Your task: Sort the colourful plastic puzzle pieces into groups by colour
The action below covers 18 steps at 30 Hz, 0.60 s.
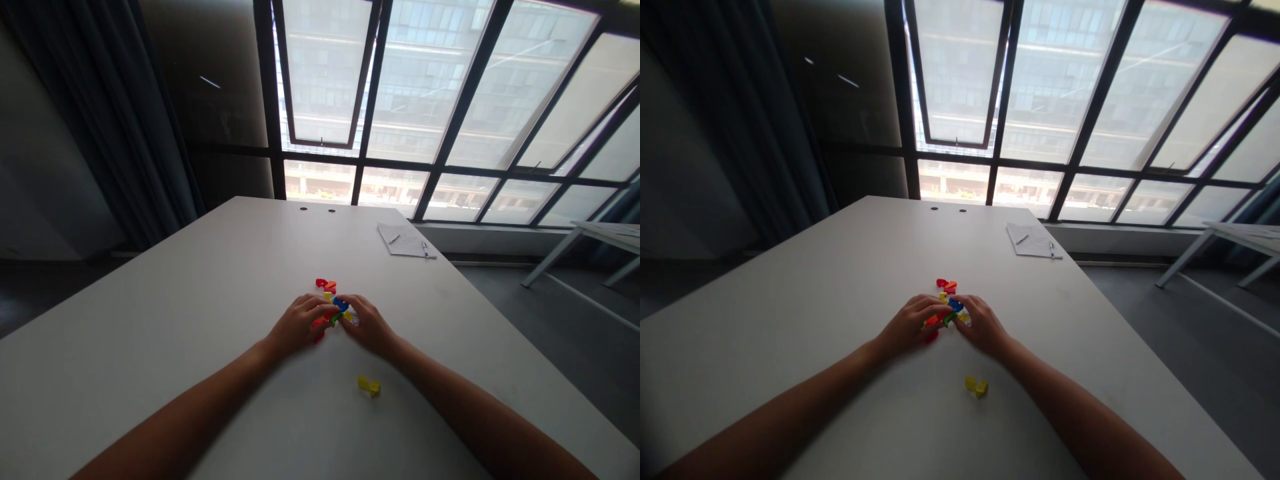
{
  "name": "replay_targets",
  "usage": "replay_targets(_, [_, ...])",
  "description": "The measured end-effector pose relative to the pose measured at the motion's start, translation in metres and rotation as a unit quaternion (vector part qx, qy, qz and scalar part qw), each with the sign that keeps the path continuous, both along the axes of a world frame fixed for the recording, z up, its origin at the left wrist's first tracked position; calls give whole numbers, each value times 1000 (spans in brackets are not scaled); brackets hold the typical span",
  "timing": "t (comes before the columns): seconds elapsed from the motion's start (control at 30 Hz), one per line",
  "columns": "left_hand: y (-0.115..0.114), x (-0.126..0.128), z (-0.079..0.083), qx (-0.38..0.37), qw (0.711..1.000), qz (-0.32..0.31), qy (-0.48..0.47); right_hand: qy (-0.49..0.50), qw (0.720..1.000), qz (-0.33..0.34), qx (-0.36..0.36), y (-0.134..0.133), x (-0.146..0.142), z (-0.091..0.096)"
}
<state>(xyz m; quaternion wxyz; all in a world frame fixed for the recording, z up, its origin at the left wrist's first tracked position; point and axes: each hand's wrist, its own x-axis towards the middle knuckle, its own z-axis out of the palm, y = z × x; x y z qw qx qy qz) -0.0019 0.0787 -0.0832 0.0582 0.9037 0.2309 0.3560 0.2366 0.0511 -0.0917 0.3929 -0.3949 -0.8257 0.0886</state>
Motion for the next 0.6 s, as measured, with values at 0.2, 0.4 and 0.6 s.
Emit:
replay_targets(0.2, [-3, -2, 8, -3, 1000, 23, 2, 5, 1000, 15, -15, -2, -1, 1])
replay_targets(0.4, [-3, -7, 9, -43, 993, 39, 98, -111, 989, 23, -92, 0, 11, 11])
replay_targets(0.6, [3, -7, -4, -86, 986, 42, 136, -226, 953, 66, -189, 2, 21, 10])
